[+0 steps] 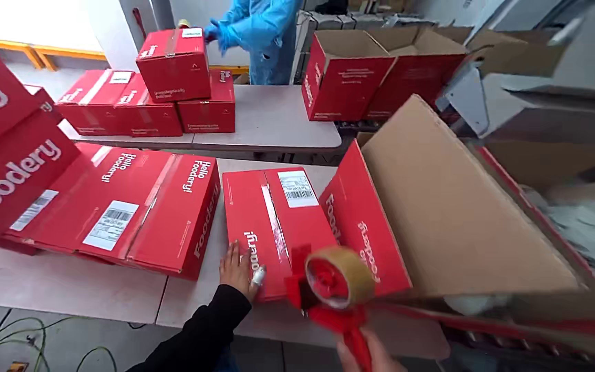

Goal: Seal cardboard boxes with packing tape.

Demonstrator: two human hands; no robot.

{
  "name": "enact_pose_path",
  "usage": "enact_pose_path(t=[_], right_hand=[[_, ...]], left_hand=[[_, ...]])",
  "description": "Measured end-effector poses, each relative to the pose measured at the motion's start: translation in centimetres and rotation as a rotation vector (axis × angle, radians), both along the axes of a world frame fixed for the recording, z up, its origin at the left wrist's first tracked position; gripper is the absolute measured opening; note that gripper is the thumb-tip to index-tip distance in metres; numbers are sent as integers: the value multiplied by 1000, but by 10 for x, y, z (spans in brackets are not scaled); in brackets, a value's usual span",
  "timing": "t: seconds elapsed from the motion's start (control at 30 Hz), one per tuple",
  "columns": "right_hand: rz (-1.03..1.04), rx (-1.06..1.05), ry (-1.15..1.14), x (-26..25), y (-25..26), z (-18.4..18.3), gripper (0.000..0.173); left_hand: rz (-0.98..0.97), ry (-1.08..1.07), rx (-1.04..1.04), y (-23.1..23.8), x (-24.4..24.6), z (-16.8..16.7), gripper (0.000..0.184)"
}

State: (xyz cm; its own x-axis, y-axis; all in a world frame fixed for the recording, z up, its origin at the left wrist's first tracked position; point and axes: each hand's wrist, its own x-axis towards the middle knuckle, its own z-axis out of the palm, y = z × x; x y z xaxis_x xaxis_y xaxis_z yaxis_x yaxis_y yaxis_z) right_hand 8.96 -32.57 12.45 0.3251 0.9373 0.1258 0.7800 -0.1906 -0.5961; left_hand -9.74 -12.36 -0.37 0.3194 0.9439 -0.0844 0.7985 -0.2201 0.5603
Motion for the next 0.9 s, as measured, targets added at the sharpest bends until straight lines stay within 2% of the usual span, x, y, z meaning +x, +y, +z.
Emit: enact_pose_path(t=[0.1,0.2,0.33,0.4,0.5,0.67,0.77,0.9], right_hand=[[74,97,-46,19,139,32,50],[53,-23,-10,26,298,48,46],[-16,-208,46,30,476,22,48],[-49,-282,27,29,534,3,48],[-80,-404,-31,29,578,-26,46],[-76,-564,-131,31,600,-51,50],[-35,-719,-212,24,596,-53,49],[25,-1035,-367,-10,585,-39,40]], left_hand=[[-24,64,-103,39,12,3,77],[-37,98,-122,66,15,7,84],[27,17,55,67,18,-14,88],[46,-6,110,68,21,-19,89],[31,16,89,66,19,-20,90],[15,12,87,66,18,-22,91],[17,1,101,66,17,-23,90],[20,1,134,66,17,-23,89]])
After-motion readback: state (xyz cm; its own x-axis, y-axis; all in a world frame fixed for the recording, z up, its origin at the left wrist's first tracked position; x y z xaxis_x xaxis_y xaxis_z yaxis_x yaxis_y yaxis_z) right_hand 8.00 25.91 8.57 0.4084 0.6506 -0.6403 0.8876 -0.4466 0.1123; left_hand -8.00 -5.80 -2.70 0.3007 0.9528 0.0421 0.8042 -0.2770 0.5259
